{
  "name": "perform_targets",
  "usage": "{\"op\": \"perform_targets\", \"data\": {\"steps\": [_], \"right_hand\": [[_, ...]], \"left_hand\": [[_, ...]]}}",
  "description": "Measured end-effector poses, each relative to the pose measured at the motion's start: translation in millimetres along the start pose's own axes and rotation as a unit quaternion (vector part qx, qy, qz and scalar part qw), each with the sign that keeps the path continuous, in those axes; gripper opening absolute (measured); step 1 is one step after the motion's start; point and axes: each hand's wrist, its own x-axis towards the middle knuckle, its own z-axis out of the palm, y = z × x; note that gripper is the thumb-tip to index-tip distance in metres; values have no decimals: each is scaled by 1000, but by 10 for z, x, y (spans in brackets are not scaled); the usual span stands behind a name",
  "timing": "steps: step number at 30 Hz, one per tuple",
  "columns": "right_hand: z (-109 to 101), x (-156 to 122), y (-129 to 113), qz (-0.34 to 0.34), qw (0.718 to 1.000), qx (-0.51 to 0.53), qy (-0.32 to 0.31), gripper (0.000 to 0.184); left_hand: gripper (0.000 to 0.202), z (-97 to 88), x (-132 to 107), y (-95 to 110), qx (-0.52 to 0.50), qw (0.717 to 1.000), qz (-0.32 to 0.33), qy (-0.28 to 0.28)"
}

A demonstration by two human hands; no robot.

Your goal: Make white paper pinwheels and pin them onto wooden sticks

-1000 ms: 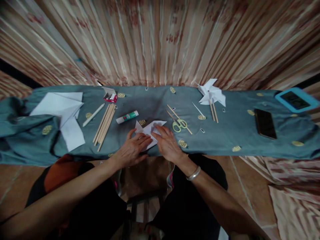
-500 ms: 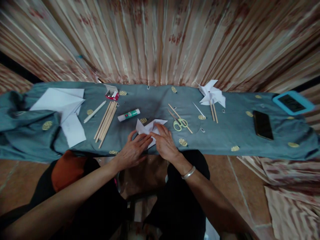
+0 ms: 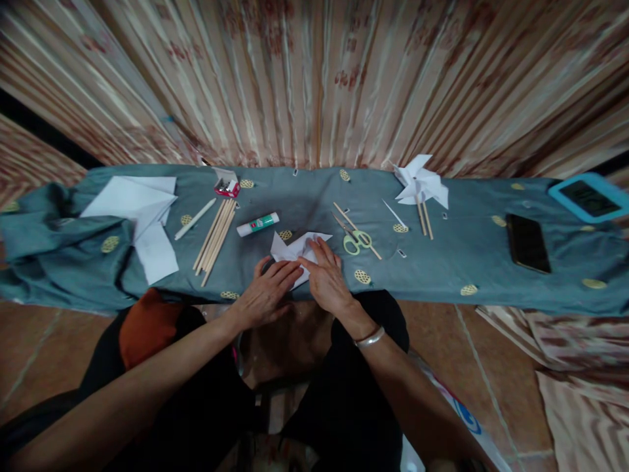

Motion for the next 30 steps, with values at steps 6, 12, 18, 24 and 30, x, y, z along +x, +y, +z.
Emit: {"op": "perform_targets", "data": {"steps": [6, 12, 18, 24, 30], "right_hand": [[-49, 3, -29, -21, 999, -40, -19, 49], [-152, 68, -14, -102, 987, -102, -73, 50], [-119, 61, 24, -91, 988, -107, -70, 50], [-129, 86, -24, -60, 988, -113, -91, 50], [-182, 118, -121, -53, 983, -135, -109, 50]], "left_hand": [[72, -37, 17, 6, -5, 1000, -6, 4], [72, -78, 45, 6, -5, 1000, -11, 3], [67, -131, 87, 14, -9, 1000, -10, 12], [55, -174, 140, 26, -10, 1000, -14, 15], [61, -199, 131, 40, -14, 1000, -14, 4]]}}
